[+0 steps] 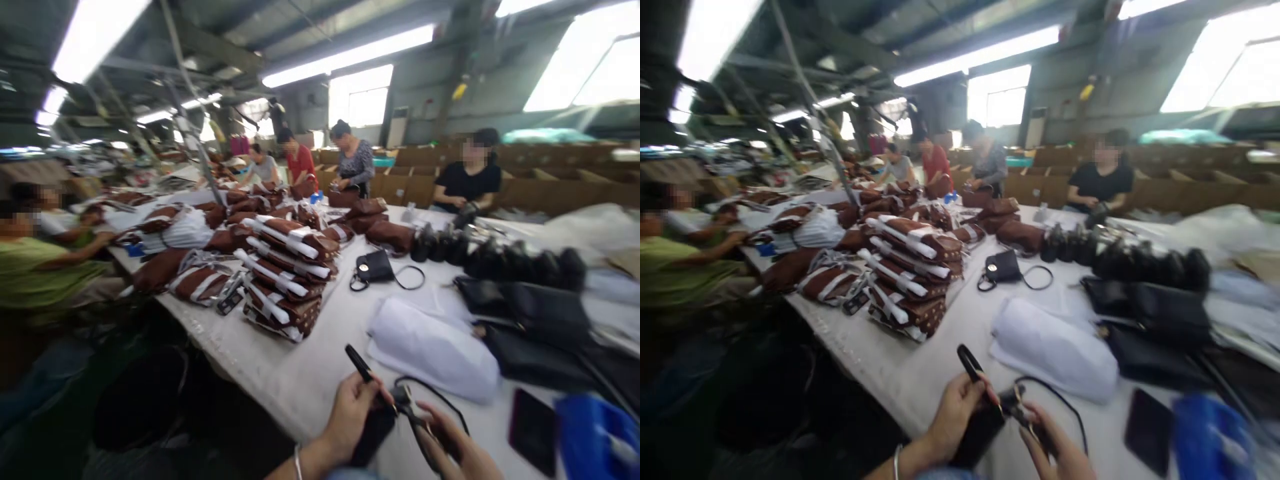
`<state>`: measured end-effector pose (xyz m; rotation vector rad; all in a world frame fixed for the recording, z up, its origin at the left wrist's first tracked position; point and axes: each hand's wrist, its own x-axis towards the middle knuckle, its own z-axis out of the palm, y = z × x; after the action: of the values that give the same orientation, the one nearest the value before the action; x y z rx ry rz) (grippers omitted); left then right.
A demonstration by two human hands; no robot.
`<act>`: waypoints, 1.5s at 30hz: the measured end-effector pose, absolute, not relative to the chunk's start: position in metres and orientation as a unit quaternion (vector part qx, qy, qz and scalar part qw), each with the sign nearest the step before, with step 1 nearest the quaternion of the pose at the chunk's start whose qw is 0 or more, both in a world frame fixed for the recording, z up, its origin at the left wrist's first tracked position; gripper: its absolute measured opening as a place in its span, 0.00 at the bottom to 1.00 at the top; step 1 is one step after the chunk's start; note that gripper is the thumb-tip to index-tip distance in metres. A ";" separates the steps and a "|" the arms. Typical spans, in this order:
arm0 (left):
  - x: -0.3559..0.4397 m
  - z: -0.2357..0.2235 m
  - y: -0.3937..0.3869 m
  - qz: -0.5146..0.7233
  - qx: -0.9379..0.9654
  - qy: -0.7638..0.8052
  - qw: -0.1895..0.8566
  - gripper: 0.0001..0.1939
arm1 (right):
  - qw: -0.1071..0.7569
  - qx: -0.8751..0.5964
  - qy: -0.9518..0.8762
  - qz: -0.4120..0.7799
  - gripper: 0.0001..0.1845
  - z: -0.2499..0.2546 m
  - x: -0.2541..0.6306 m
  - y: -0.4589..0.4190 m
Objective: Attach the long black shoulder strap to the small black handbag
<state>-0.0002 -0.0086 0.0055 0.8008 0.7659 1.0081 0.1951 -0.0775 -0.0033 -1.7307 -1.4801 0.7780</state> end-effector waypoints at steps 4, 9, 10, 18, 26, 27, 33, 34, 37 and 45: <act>0.002 0.011 -0.007 0.446 0.317 0.361 0.755 0.18 | 0.337 -0.670 -0.588 0.303 0.17 0.027 0.206 -0.088; -0.001 0.009 0.001 0.449 0.260 0.353 0.779 0.18 | 0.361 -0.676 -0.583 0.270 0.14 0.036 0.212 -0.091; -0.005 0.008 0.005 0.459 0.242 0.359 0.776 0.19 | 0.367 -0.691 -0.571 0.250 0.14 0.034 0.217 -0.093; -0.058 0.014 0.047 0.296 0.431 0.430 0.736 0.20 | 0.361 -0.768 -0.493 0.191 0.18 0.035 0.283 -0.124; -0.067 0.039 0.052 -0.040 0.779 0.329 0.532 0.20 | 0.394 -0.750 -0.467 0.251 0.20 0.050 0.287 -0.132; -0.068 0.037 0.055 -0.038 0.779 0.334 0.529 0.21 | 0.414 -0.745 -0.452 0.263 0.20 0.049 0.286 -0.133; -0.061 0.035 0.069 0.043 0.795 0.439 0.416 0.29 | 0.504 -0.697 -0.414 0.298 0.20 0.053 0.266 -0.130; -0.056 0.040 0.068 0.044 0.808 0.452 0.374 0.29 | 0.509 -0.687 -0.420 0.303 0.19 0.057 0.261 -0.127; -0.034 0.060 0.060 0.041 0.837 0.445 0.315 0.26 | 0.513 -0.663 -0.449 0.309 0.16 0.072 0.246 -0.120; 0.007 0.099 0.036 0.115 0.812 0.296 0.489 0.20 | 0.516 -0.651 -0.484 0.275 0.15 0.102 0.230 -0.110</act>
<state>0.0066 0.0358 0.0989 1.9744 0.7191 0.2793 0.2299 -0.1102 0.1020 -1.5634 -1.1629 0.6603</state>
